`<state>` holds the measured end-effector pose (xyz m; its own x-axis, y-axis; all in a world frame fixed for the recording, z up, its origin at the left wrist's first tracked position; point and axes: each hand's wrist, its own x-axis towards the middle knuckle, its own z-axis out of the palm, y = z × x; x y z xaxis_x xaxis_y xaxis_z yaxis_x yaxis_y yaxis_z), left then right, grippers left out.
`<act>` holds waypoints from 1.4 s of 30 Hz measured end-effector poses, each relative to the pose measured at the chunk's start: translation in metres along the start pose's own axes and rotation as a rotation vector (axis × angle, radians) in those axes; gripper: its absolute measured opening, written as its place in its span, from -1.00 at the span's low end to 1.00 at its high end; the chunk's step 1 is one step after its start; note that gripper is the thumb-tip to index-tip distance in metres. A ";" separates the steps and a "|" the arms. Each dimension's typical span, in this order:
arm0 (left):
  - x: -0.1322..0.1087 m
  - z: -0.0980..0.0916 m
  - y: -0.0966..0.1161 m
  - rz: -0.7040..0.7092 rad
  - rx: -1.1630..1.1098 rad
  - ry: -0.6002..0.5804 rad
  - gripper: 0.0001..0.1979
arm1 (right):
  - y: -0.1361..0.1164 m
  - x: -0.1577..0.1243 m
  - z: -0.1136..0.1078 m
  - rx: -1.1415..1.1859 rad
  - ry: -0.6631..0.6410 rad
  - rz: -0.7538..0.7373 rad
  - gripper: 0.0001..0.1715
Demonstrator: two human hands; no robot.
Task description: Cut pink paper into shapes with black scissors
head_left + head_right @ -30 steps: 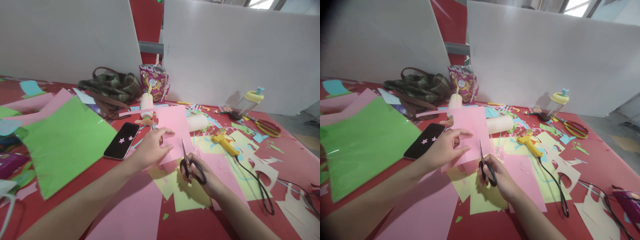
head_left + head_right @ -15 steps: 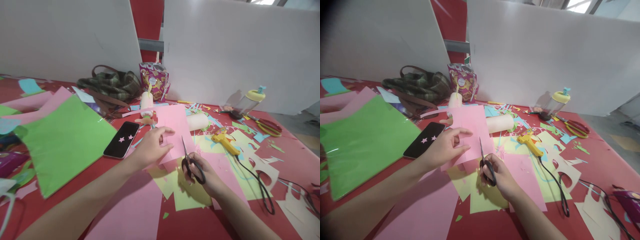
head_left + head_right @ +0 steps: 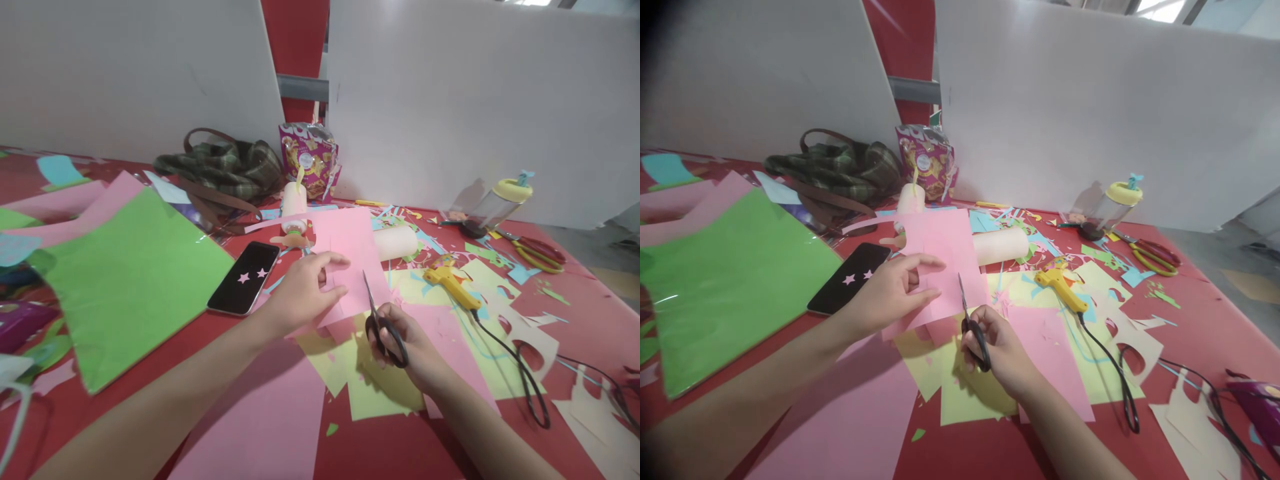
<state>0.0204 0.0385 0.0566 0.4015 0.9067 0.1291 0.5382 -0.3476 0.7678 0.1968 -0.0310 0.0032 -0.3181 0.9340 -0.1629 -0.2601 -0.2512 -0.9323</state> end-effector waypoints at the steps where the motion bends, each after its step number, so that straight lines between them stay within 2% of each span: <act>1: 0.000 0.000 0.000 0.001 0.000 0.001 -0.68 | 0.000 0.000 0.000 -0.004 0.001 -0.003 -0.63; 13: 0.000 0.000 0.002 0.002 -0.021 0.009 -0.68 | 0.003 0.001 -0.001 -0.052 0.014 -0.027 -0.63; 27: 0.000 0.002 0.001 0.005 -0.020 0.017 -0.69 | 0.004 0.002 0.000 -0.004 0.033 -0.012 -0.62; 35: 0.002 -0.002 0.000 -0.004 0.022 0.018 -0.68 | -0.004 -0.002 -0.003 0.053 -0.082 -0.032 -0.65; 42: 0.000 -0.008 0.006 -0.015 0.082 0.010 -0.68 | -0.009 -0.004 -0.008 0.019 -0.147 0.038 -0.63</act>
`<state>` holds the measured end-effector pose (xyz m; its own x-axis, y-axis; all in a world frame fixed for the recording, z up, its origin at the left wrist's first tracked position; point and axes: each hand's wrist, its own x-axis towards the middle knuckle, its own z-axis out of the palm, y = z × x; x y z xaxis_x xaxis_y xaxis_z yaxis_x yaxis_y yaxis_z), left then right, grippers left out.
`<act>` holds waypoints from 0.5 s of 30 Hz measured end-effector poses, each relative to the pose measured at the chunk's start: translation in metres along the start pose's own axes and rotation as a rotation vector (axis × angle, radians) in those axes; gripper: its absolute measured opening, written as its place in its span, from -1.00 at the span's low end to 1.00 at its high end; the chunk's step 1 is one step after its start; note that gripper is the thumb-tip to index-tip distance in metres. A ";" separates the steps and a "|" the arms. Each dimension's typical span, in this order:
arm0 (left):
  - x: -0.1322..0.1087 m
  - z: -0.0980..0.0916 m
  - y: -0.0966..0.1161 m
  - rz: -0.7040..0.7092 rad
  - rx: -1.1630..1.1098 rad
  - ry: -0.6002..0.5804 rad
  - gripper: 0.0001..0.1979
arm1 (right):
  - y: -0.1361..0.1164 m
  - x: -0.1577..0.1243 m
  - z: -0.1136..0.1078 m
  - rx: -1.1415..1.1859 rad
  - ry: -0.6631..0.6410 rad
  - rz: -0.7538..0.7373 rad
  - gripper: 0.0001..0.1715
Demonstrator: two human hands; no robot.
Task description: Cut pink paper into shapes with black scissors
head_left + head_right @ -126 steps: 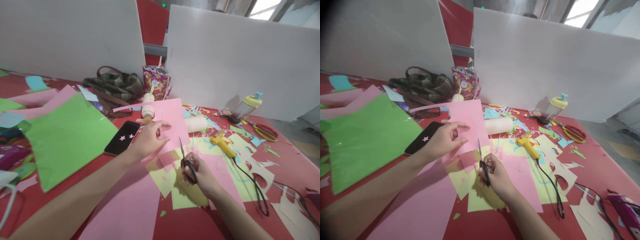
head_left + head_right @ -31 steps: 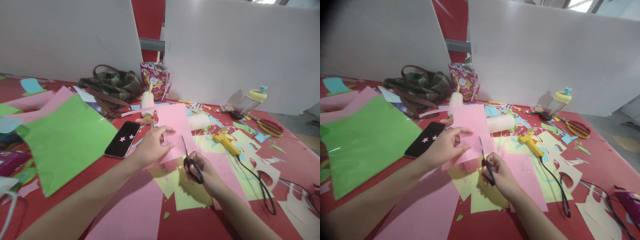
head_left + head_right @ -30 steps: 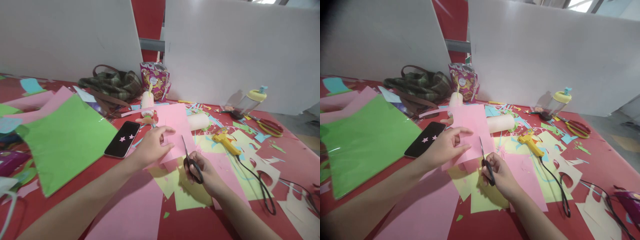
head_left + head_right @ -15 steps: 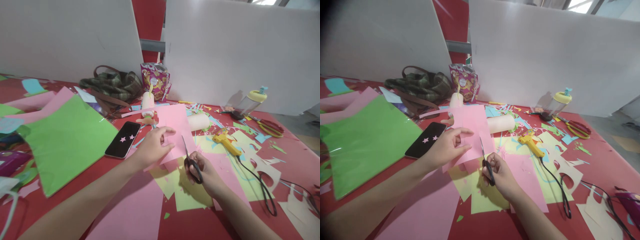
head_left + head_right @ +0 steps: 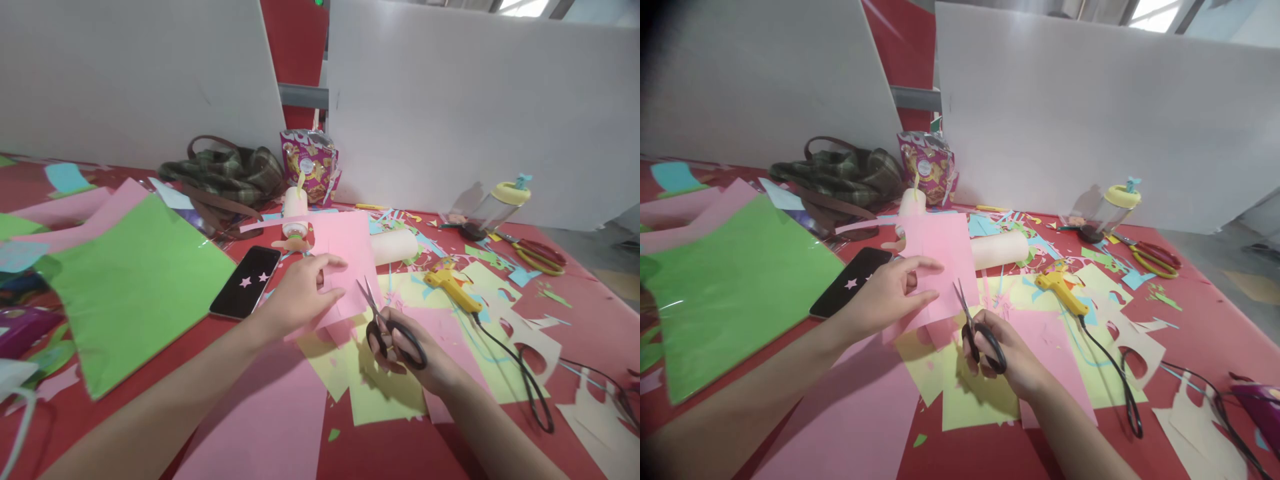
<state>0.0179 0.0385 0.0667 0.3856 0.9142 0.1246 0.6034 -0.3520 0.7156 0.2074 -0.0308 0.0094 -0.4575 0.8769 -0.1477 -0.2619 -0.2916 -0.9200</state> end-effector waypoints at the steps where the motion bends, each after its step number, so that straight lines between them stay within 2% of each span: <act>1: 0.000 0.000 0.001 -0.002 0.006 -0.001 -0.69 | 0.000 0.000 -0.001 -0.010 -0.003 0.006 -0.62; 9: 0.001 -0.004 0.000 -0.005 0.018 0.015 -0.68 | -0.003 -0.002 -0.004 -0.028 0.012 0.026 -0.68; 15: -0.002 -0.002 0.004 0.003 0.018 -0.048 -0.67 | -0.006 -0.002 -0.001 -0.019 -0.013 0.019 -0.66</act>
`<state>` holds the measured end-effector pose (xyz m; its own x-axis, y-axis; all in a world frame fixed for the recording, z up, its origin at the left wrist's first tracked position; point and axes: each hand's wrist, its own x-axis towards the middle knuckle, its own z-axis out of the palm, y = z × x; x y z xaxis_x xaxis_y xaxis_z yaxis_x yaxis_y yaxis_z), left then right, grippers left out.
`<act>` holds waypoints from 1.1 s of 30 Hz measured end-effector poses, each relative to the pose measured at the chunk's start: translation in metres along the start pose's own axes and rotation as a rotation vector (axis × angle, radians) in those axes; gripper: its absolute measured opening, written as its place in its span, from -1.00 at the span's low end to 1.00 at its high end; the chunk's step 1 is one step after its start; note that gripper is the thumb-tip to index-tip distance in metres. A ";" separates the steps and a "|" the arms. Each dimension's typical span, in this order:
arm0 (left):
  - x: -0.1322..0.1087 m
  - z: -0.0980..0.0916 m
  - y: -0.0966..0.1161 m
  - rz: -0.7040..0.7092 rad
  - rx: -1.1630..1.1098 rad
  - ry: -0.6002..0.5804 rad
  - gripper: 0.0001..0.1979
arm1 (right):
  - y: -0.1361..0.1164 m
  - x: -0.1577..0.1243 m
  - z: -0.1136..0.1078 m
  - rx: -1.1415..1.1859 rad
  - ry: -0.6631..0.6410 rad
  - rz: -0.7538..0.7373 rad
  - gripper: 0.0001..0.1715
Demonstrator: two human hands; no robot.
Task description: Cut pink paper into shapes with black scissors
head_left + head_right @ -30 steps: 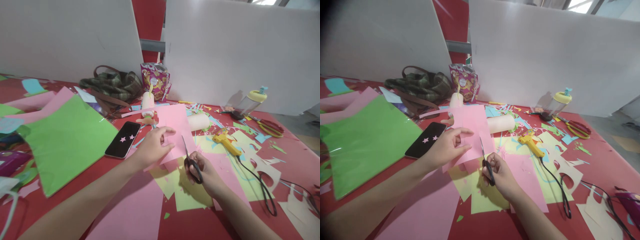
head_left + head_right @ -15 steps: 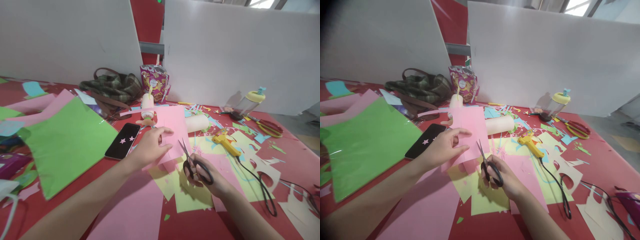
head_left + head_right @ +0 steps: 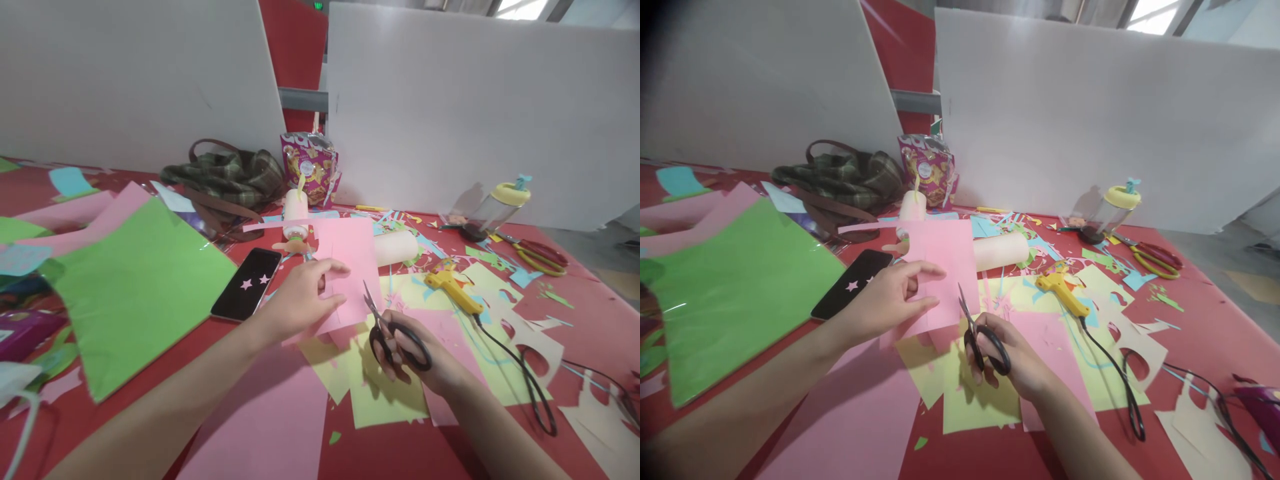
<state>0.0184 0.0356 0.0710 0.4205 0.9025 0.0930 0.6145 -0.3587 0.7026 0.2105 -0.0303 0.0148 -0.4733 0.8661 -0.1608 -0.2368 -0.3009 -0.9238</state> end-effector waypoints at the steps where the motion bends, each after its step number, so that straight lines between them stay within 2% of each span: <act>1: 0.000 0.000 0.001 -0.001 0.001 -0.003 -0.67 | 0.000 0.000 0.000 0.008 -0.002 -0.003 -0.66; 12: -0.001 -0.003 -0.002 0.030 -0.067 0.111 -0.68 | 0.006 0.003 0.004 -0.051 0.016 -0.060 -0.63; 23: -0.003 -0.002 0.000 0.029 -0.059 0.091 -0.68 | 0.009 0.005 0.009 -0.026 0.039 -0.053 -0.60; 33: -0.003 0.000 0.001 0.019 -0.046 0.101 -0.68 | 0.018 0.006 0.007 0.015 0.042 -0.111 -0.69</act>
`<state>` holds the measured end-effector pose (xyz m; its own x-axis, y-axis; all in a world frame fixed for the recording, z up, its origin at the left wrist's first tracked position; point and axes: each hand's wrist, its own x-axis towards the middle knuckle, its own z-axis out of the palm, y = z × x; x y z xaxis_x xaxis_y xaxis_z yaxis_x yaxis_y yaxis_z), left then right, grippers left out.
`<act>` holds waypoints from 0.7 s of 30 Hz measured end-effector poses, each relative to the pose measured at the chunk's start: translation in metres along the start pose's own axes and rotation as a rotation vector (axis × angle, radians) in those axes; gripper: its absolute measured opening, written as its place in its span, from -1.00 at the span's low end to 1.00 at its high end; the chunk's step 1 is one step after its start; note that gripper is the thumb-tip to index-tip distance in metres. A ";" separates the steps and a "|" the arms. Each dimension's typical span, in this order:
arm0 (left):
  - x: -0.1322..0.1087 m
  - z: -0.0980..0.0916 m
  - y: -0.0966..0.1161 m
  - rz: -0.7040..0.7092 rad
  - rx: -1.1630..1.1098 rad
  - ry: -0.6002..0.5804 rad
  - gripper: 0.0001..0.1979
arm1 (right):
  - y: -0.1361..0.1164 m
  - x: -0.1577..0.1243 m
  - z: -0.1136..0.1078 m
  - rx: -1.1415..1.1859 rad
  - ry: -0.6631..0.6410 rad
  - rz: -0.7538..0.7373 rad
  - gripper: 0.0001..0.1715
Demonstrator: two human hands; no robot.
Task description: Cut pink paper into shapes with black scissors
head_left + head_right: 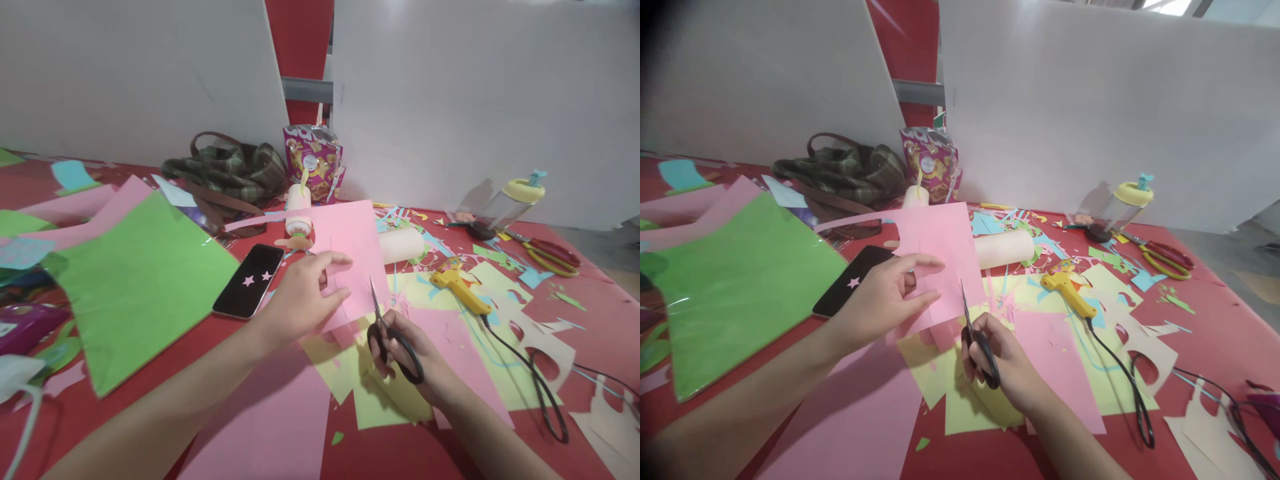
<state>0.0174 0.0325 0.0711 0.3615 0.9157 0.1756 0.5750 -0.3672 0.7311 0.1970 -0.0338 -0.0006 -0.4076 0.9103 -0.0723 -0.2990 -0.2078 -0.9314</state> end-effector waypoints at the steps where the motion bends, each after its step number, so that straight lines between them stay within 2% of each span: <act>1: 0.000 0.000 0.000 -0.002 0.000 0.001 -0.69 | 0.000 0.000 0.000 0.007 0.000 0.001 -0.69; 21: -0.001 0.001 -0.001 0.001 0.002 0.020 -0.67 | -0.001 -0.001 0.003 -0.001 0.061 0.024 -0.68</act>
<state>0.0169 0.0317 0.0698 0.3472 0.9183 0.1900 0.5761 -0.3688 0.7294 0.1947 -0.0354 0.0016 -0.3617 0.9251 -0.1160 -0.2887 -0.2295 -0.9295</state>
